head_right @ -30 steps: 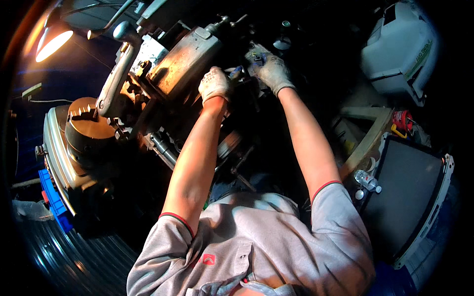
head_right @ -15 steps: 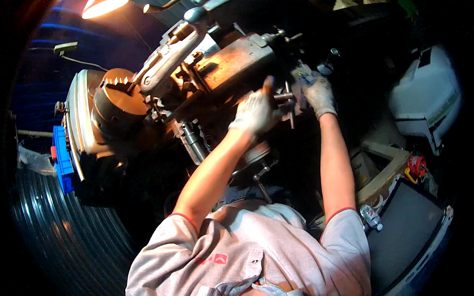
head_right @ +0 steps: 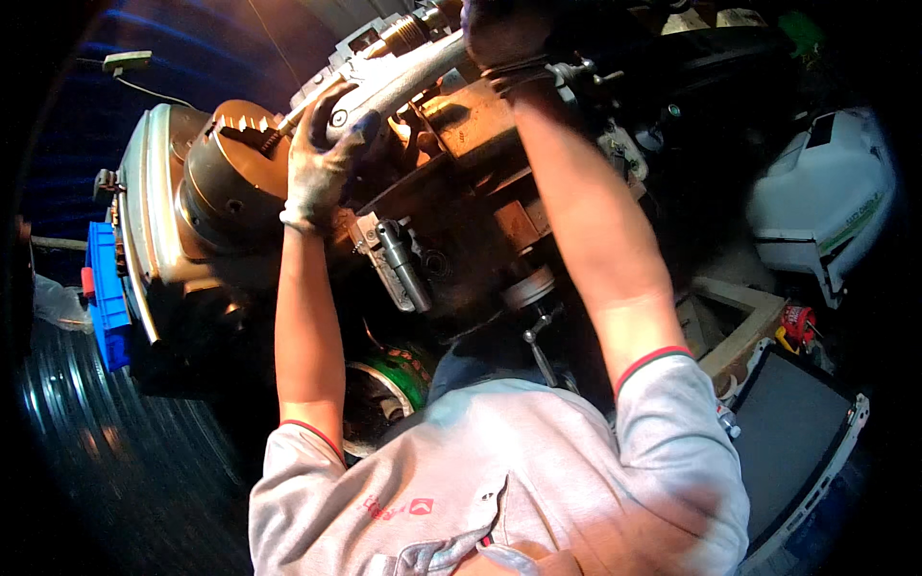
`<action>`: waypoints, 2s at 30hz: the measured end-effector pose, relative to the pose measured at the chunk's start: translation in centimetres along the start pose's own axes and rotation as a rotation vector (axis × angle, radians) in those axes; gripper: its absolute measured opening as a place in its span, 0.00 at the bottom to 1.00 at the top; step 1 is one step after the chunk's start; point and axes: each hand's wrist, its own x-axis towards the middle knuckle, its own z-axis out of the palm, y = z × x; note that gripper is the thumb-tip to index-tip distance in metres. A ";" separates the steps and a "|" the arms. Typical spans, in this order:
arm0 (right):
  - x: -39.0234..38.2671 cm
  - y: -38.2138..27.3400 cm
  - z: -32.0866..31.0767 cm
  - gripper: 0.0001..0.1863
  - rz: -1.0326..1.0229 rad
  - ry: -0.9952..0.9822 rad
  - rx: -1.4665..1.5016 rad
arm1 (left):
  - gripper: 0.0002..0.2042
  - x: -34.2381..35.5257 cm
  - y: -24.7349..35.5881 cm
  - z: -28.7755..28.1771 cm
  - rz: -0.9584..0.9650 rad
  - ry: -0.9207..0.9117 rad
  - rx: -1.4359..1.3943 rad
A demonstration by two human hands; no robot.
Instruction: The person operates a metal lathe, adjusting the tool post and carriage while the chuck rotates a cylindrical workpiece. They select a cutting tool from a blue tray, install it in the tool holder, and tighten it with a wrench. The person then engages the lathe and moves the carriage to perform a cutting pass on the workpiece.
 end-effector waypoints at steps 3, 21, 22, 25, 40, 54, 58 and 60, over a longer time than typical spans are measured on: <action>-0.5 -1.9 -0.7 0.19 0.117 -0.151 -0.057 | 0.25 -0.1 -1.8 -1.0 0.054 -0.047 -0.050; -2.6 0.2 10.0 0.30 0.232 -1.012 -0.548 | 0.38 -2.2 -3.4 -1.2 -0.154 0.139 0.052; -2.7 1.3 11.6 0.30 0.078 -1.037 -0.768 | 0.38 -1.9 -3.1 -0.6 -0.122 0.176 0.071; -3.5 -2.1 15.2 0.26 0.172 -1.172 -0.758 | 0.48 -1.9 -2.8 0.0 -0.118 0.246 0.045; -10.2 -4.7 16.9 0.23 -0.402 -1.599 -0.326 | 0.34 -10.2 -3.6 5.6 -0.133 0.335 0.243; -11.6 -8.0 12.9 0.07 -0.386 -1.668 -0.182 | 0.24 -10.9 -0.3 4.6 -0.075 0.254 -0.115; -12.1 -7.9 12.4 0.10 -0.441 -1.601 -0.187 | 0.21 -12.3 -1.4 5.7 -0.081 0.145 -0.244; -12.2 -7.3 12.6 0.09 -0.408 -1.544 -0.180 | 0.22 -11.7 -1.9 5.9 -0.041 0.098 -0.278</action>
